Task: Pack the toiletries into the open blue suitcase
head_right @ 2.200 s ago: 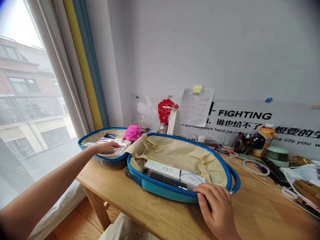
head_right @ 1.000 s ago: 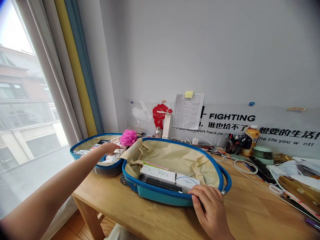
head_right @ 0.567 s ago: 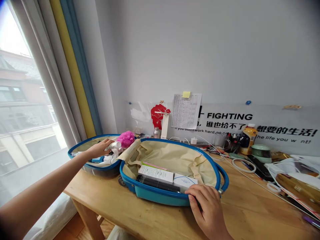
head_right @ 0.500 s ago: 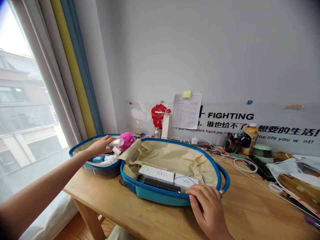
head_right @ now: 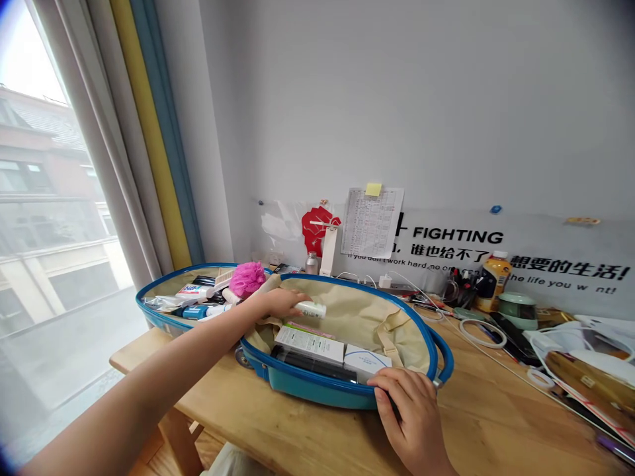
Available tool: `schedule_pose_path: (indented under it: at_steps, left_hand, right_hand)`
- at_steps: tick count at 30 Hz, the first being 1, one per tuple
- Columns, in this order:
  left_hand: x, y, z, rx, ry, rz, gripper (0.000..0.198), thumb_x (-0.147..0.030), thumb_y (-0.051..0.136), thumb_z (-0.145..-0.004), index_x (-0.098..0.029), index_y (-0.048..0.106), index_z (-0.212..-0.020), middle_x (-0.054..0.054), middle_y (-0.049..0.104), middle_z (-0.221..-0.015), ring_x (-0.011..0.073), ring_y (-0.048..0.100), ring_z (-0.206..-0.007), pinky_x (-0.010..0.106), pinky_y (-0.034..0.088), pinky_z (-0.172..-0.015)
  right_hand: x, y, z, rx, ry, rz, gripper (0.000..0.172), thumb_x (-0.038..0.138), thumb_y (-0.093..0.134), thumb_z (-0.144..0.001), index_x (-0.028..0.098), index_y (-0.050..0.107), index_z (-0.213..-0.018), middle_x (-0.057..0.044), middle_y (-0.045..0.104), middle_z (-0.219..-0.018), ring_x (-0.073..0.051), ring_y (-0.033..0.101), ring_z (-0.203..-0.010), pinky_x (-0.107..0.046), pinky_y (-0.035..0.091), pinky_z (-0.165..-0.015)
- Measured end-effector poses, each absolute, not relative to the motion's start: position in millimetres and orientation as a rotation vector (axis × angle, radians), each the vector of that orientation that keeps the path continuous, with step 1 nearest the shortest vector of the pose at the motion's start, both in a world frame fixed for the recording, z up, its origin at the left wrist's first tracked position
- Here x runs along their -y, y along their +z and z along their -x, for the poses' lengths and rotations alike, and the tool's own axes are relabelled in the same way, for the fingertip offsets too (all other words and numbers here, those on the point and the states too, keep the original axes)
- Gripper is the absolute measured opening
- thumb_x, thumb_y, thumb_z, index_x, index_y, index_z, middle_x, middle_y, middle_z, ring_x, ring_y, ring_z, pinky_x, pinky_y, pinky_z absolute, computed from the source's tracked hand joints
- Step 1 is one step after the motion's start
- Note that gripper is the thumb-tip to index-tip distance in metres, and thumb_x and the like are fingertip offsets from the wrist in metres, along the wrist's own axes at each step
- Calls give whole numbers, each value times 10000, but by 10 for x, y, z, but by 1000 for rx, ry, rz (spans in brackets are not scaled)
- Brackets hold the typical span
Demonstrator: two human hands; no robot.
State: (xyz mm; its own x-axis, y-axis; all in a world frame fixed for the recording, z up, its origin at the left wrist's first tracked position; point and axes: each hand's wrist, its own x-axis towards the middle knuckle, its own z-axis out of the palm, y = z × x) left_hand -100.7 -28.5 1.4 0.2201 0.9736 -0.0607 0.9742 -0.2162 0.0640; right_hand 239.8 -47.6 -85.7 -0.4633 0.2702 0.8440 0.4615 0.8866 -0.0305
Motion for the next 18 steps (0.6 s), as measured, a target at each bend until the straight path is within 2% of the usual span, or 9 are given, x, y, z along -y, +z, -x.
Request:
schedule_pose_path:
  at_steps: [3, 9, 18]
  left_hand:
    - [212, -131, 1004, -1846, -107, -2341, 413, -356, 592, -913, -177, 529, -1279, 99, 584, -1244, 234, 597, -1077, 485, 497, -931]
    - [208, -244, 1065, -1757, -136, -2288, 354, -323, 555, -938, -232, 533, -1279, 92, 563, -1283, 217, 589, -1091, 431, 509, -933]
    - [28, -400, 1174, -1739, -163, -2306, 346, -335, 585, -920, -169, 559, -1223, 89, 595, -1207, 210, 614, -1019, 425, 540, -862]
  right_hand:
    - [472, -867, -2405, 2098, -249, 518, 197, 328, 468, -931, 256, 645, -884, -5, 677, -869, -156, 609, -829, -315, 399, -777]
    - [505, -780, -2358, 2067, -288, 470, 186, 305, 471, -927, 254, 648, -900, 5, 677, -842, -150, 615, -794, -302, 397, -754]
    - [476, -844, -2381, 2071, -281, 505, 252, 361, 446, -943, 258, 665, -871, -5, 676, -839, -160, 614, -800, -312, 387, -753]
